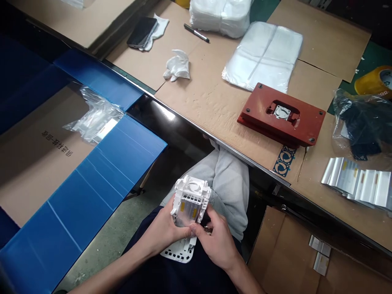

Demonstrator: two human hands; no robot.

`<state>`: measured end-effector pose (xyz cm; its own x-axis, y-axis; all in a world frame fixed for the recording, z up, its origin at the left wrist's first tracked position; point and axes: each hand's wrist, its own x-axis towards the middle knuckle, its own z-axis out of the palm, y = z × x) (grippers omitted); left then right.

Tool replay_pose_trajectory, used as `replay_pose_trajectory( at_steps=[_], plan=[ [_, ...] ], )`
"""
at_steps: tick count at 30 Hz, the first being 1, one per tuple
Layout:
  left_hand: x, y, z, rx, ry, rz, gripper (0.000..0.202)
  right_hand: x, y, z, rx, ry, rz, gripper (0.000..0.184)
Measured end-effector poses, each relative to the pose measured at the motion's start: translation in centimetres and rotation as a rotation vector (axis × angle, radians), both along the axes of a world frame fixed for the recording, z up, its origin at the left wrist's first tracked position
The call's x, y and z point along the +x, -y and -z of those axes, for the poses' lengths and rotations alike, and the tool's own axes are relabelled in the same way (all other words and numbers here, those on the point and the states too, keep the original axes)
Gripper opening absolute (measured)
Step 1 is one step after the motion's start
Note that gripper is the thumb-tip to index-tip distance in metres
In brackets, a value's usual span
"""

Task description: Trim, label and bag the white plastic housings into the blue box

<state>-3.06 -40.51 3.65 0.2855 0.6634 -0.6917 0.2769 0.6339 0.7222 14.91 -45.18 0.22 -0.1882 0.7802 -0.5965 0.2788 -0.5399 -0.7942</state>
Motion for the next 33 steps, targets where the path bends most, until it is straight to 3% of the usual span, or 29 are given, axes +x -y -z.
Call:
replay_pose_trajectory(
  at_steps=[9, 19, 28, 33],
  plan=[
    [-0.1, 1.5, 2.3, 0.070, 0.012, -0.074, 0.064, -0.8, 0.2, 0.6, 0.190, 0.081, -0.036, 0.034],
    [-0.5, 1.3, 1.5, 0.068, 0.000, -0.083, 0.072, -0.7, -1.1, -0.1, 0.053, -0.086, -0.048, 0.038],
    [-0.5, 1.5, 1.1, 0.049, -0.015, -0.065, 0.066, -1.7, 1.1, -0.3, 0.216, 0.078, 0.024, 0.019],
    [-0.4, 0.8, 1.1, 0.031, -0.046, -0.068, 0.063, -1.5, 0.8, 0.0, 0.143, 0.061, 0.032, 0.026]
  ],
)
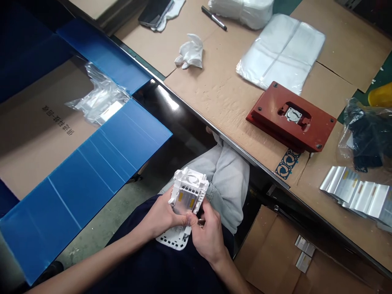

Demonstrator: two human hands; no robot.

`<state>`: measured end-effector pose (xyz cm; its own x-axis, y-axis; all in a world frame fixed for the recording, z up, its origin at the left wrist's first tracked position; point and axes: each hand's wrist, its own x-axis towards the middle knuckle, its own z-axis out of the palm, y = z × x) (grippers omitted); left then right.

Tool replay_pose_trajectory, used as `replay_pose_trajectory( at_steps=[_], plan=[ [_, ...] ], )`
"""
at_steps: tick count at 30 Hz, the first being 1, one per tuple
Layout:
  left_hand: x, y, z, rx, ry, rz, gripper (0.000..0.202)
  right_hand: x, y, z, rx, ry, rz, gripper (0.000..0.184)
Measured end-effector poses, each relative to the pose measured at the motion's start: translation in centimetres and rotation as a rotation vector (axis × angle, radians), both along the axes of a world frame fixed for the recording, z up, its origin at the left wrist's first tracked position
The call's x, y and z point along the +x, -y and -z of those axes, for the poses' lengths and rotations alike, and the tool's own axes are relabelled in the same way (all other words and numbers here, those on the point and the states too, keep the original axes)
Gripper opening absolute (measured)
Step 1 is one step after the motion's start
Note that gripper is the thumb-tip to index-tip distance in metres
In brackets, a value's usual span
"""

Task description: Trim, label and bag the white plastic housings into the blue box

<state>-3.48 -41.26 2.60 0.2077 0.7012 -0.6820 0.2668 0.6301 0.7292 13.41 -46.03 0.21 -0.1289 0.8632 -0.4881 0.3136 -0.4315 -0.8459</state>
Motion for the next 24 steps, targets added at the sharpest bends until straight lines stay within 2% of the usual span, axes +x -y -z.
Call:
replay_pose_trajectory(
  at_steps=[6, 10, 16, 21, 24],
  plan=[
    [0.3, -0.5, 0.5, -0.083, 0.137, -0.053, 0.062, 0.7, -1.3, -0.3, -0.113, -0.272, 0.125, 0.038],
    [0.6, -1.0, -0.1, -0.198, 0.304, -0.112, 0.068, 0.8, -2.8, -1.4, -0.140, -0.409, 0.146, 0.035],
    [0.6, -1.3, -1.3, -0.315, 0.371, -0.149, 0.055, 0.8, -4.1, -2.1, -0.166, -0.457, 0.175, 0.037],
    [0.6, -2.2, -1.6, -0.296, 0.340, -0.261, 0.061, 0.9, -4.2, -2.7, -0.141, -0.449, 0.203, 0.039],
    [0.8, -3.8, -1.1, -0.236, 0.341, -0.322, 0.056, 1.4, -4.8, -3.1, -0.089, -0.367, 0.074, 0.041]
  ],
)
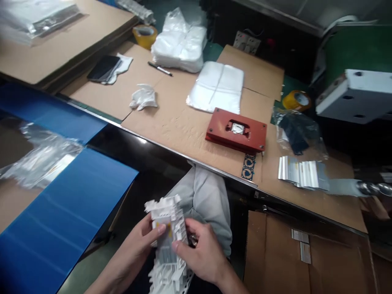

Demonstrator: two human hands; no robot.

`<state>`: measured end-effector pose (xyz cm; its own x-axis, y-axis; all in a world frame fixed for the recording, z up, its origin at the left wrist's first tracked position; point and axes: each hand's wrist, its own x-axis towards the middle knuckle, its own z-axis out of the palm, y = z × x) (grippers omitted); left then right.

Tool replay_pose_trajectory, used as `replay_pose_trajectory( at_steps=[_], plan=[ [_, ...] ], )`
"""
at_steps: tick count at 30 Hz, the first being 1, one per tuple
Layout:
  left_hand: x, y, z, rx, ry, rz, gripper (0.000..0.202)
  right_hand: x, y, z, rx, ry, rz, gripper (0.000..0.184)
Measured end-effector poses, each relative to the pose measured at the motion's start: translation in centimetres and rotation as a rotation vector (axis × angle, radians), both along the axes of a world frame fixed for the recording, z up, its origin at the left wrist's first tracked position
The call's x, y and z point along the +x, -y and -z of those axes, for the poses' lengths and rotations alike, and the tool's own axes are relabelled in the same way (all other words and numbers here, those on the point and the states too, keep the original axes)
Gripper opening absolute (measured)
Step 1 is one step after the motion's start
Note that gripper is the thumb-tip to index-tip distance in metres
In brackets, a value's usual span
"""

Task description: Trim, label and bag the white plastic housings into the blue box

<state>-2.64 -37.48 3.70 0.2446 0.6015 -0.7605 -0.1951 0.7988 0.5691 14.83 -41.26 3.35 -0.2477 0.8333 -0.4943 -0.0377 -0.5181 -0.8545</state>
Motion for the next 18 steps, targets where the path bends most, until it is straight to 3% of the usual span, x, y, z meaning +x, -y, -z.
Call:
replay_pose_trajectory(
  at_steps=[3, 5, 8, 11, 14, 18],
  plan=[
    [0.4, -1.7, 0.5, -0.015, -0.008, 0.006, 0.049, 2.7, -1.5, 0.2, 0.233, 0.262, -0.091, 0.030],
    [0.6, -2.6, 0.6, -0.055, -0.061, 0.009, 0.051, 6.3, -2.8, 0.8, 0.419, 0.588, 0.060, 0.021],
    [0.6, -3.3, 0.1, -0.099, -0.164, -0.017, 0.056, 13.3, -4.9, 2.3, 0.474, 0.905, 0.338, 0.031],
    [0.4, -3.6, -0.7, -0.100, -0.190, -0.041, 0.061, 18.8, -6.6, 3.6, 0.483, 1.071, 0.377, 0.034],
    [0.3, -3.7, -1.3, -0.084, -0.161, -0.048, 0.065, 21.2, -7.7, 4.4, 0.491, 1.140, 0.300, 0.033],
    [0.4, -3.9, -1.4, -0.063, -0.144, -0.056, 0.060, 21.1, -8.2, 5.0, 0.534, 1.199, 0.262, 0.030]
  ],
)
